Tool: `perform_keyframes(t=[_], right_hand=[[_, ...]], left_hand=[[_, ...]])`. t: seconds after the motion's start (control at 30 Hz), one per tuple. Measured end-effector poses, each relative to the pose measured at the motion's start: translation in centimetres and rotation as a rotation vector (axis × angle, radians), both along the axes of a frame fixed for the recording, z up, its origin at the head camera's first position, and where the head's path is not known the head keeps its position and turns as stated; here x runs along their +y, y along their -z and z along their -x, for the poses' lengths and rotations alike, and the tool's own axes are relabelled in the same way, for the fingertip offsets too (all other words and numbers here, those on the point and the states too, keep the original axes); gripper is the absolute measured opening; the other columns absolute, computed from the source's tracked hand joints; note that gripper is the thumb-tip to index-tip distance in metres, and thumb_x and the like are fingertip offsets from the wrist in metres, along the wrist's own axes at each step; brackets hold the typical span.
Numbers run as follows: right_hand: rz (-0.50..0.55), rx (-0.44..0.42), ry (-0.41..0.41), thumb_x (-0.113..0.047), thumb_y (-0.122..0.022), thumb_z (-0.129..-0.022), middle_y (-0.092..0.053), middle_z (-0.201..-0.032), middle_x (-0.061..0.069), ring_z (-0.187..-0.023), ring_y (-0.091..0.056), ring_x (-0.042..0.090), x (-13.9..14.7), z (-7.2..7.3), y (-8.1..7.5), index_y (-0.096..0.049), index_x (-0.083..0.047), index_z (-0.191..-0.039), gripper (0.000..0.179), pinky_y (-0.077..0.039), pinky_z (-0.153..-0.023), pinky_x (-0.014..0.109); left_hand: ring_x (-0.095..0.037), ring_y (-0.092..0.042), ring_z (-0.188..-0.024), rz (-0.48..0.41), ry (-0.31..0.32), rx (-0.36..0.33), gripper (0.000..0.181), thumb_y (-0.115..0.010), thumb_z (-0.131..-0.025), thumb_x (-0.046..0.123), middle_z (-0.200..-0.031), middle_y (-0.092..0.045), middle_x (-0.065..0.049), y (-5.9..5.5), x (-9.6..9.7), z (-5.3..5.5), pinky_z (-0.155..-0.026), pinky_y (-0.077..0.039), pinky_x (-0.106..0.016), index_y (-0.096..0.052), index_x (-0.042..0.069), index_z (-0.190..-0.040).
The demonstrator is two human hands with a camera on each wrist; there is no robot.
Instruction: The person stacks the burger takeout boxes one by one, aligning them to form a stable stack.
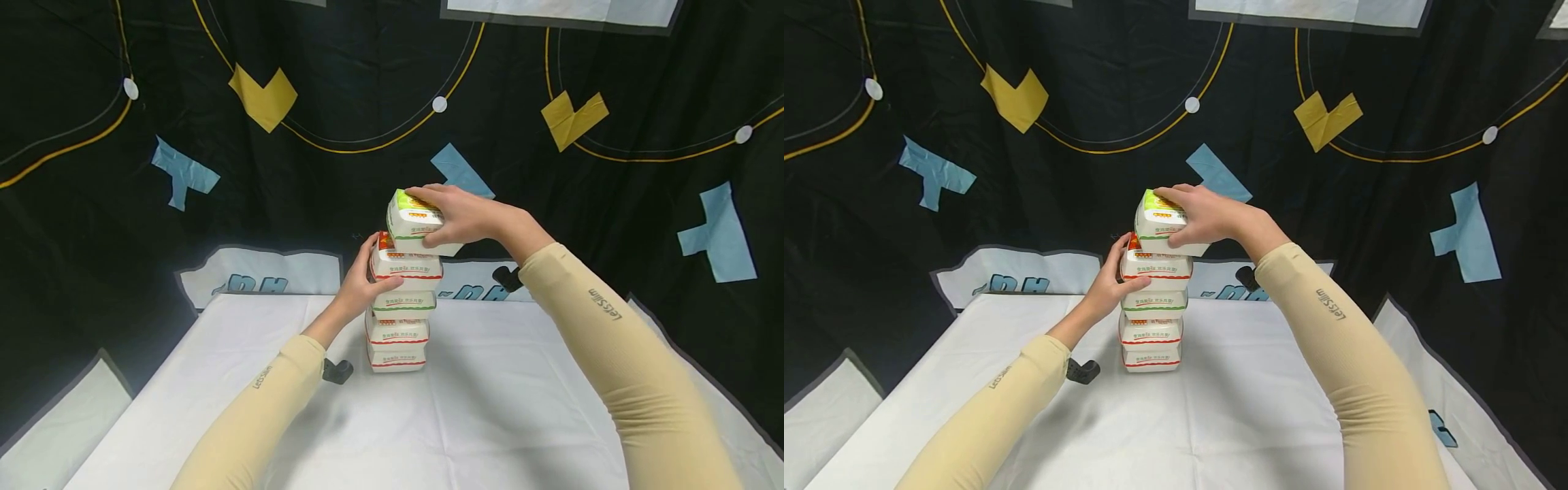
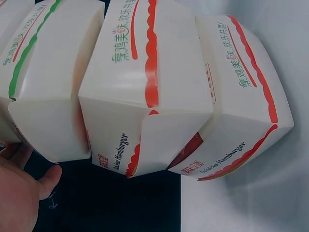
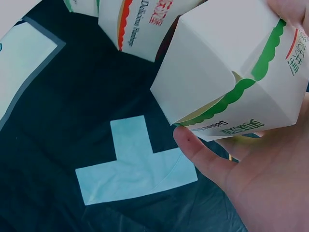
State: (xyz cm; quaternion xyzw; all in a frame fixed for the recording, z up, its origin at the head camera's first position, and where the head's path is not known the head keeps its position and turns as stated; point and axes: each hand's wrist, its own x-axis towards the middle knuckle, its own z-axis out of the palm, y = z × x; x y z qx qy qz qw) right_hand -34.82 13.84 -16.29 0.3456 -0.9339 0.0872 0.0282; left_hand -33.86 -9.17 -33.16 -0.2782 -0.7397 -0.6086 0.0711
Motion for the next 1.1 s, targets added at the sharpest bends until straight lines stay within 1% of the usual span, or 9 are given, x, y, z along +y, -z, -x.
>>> perform_keyframes(t=[0.07,0.17,0.37,0.53,0.6,0.67,0.77,0.97,1.1], right_hand=[[-0.002,0.001,-0.005,-0.035,-0.076,-0.083,-0.034,-0.157,0.005,-0.129,-0.036,0.025,-0.3,0.0,0.1,-0.026,-0.025,-0.159,0.092,-0.052,-0.092,0.040],[-0.015,0.002,-0.009,-0.035,-0.075,-0.084,-0.033,-0.158,0.005,-0.129,-0.036,0.025,-0.8,0.0,0.2,-0.025,-0.025,-0.159,0.091,-0.051,-0.094,0.040],[-0.023,-0.004,-0.016,-0.036,-0.073,-0.083,-0.035,-0.157,0.005,-0.128,-0.039,0.025,-1.8,0.0,0.1,-0.026,-0.024,-0.159,0.090,-0.049,-0.094,0.041],[0.016,-0.031,-0.011,-0.034,-0.074,-0.083,-0.048,-0.143,0.005,-0.118,-0.048,0.023,-2.2,0.0,0.1,-0.028,-0.019,-0.154,0.086,-0.052,-0.090,0.039],[0.036,-0.045,-0.012,-0.032,-0.075,-0.083,-0.051,-0.136,0.004,-0.113,-0.052,0.022,-2.3,0.1,0.2,-0.028,-0.018,-0.151,0.084,-0.053,-0.089,0.038],[0.043,-0.057,-0.011,-0.031,-0.075,-0.083,-0.053,-0.134,0.004,-0.111,-0.054,0.022,-2.3,0.1,0.2,-0.028,-0.018,-0.150,0.083,-0.053,-0.088,0.037],[0.033,-0.065,0.000,-0.033,-0.075,-0.084,-0.053,-0.133,0.004,-0.112,-0.053,0.022,-2.3,0.1,0.2,-0.028,-0.020,-0.150,0.082,-0.054,-0.087,0.037],[-0.013,-0.061,0.031,-0.037,-0.074,-0.083,-0.049,-0.137,0.006,-0.119,-0.045,0.024,-2.4,-0.1,0.0,-0.029,-0.023,-0.152,0.083,-0.052,-0.089,0.040],[-0.023,-0.063,0.044,-0.038,-0.075,-0.083,-0.048,-0.138,0.006,-0.120,-0.045,0.025,-2.4,-0.1,-0.1,-0.030,-0.024,-0.152,0.084,-0.052,-0.089,0.040]], left_hand=[[-0.027,-0.049,-0.133,0.019,-0.005,0.004,0.094,-0.072,-0.092,0.018,-0.153,-0.041,-0.010,-0.5,0.0,-0.6,-0.109,-0.045,-0.050,-0.009,0.015,-0.162],[-0.027,-0.046,-0.136,0.035,-0.012,-0.001,0.094,-0.072,-0.092,0.018,-0.155,-0.038,-0.009,-0.8,0.0,-0.9,-0.110,-0.043,-0.050,-0.008,0.017,-0.162],[-0.026,-0.046,-0.137,0.008,-0.001,-0.007,0.095,-0.073,-0.092,0.017,-0.154,-0.040,-0.008,-0.8,0.0,-1.1,-0.112,-0.042,-0.050,-0.009,0.021,-0.162],[-0.026,-0.050,-0.133,0.003,0.011,-0.003,0.094,-0.073,-0.092,0.016,-0.151,-0.044,-0.008,-0.7,0.1,-1.0,-0.109,-0.046,-0.048,-0.009,0.021,-0.161],[-0.026,-0.051,-0.133,0.005,0.013,-0.005,0.094,-0.073,-0.092,0.016,-0.151,-0.044,-0.008,-0.7,0.1,-1.0,-0.108,-0.047,-0.048,-0.009,0.021,-0.161],[-0.025,-0.051,-0.132,0.006,0.011,-0.007,0.093,-0.073,-0.092,0.016,-0.151,-0.044,-0.008,-0.7,0.1,-1.0,-0.107,-0.047,-0.048,-0.010,0.021,-0.161],[-0.025,-0.052,-0.132,0.012,0.009,-0.007,0.093,-0.073,-0.092,0.016,-0.151,-0.044,-0.007,-0.7,0.1,-1.0,-0.107,-0.047,-0.047,-0.010,0.021,-0.161],[-0.027,-0.053,-0.132,0.022,0.011,0.003,0.092,-0.073,-0.092,0.016,-0.149,-0.045,-0.009,-0.8,0.2,-1.1,-0.106,-0.048,-0.048,-0.012,0.021,-0.160],[-0.027,-0.053,-0.131,0.022,0.013,0.010,0.091,-0.073,-0.092,0.015,-0.148,-0.045,-0.010,-0.9,0.2,-1.1,-0.106,-0.048,-0.048,-0.012,0.021,-0.160]])
